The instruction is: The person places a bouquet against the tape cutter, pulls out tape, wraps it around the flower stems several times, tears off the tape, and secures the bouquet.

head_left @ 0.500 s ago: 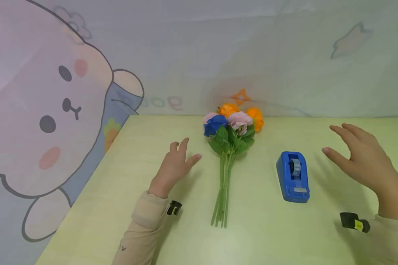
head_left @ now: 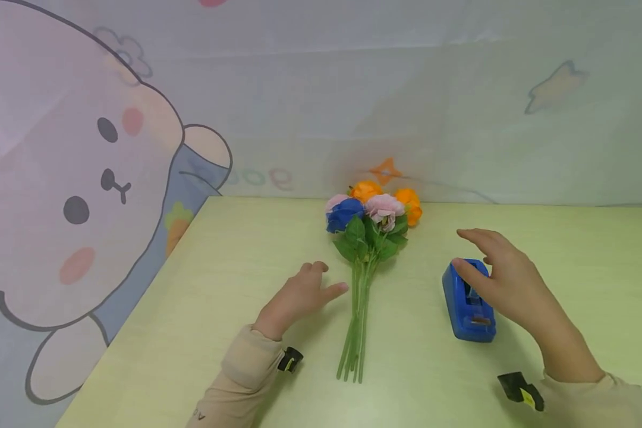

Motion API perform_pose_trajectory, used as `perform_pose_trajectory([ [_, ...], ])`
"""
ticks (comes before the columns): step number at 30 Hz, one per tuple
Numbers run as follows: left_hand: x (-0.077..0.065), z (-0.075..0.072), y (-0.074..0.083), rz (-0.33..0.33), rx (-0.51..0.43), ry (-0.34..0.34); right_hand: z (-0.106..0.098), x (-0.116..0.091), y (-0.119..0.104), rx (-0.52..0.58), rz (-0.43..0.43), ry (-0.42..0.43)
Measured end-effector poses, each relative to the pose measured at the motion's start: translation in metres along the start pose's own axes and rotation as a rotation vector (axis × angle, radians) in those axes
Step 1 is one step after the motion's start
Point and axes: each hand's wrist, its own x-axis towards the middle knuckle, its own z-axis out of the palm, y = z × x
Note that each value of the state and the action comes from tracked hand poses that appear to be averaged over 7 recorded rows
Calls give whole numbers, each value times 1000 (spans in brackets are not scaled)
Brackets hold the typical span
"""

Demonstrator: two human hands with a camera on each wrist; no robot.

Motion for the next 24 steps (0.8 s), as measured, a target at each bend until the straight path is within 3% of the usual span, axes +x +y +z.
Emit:
perform_pose_trajectory([
  [7, 1, 7, 1, 2, 38, -25, 12, 2, -9, 29, 5, -48],
  [13, 3, 11, 0, 35, -35, -46, 32, 4, -12, 84, 40, -83],
  [15, 3, 14, -4, 37, -60, -57, 45, 4, -14, 180, 93, -126],
  [19, 3, 19, -9, 53, -84, -40, 66, 6, -24, 509, 281, -244],
  [24, 9, 16, -5, 97, -213, -54, 76, 22, -33, 805, 441, -262],
])
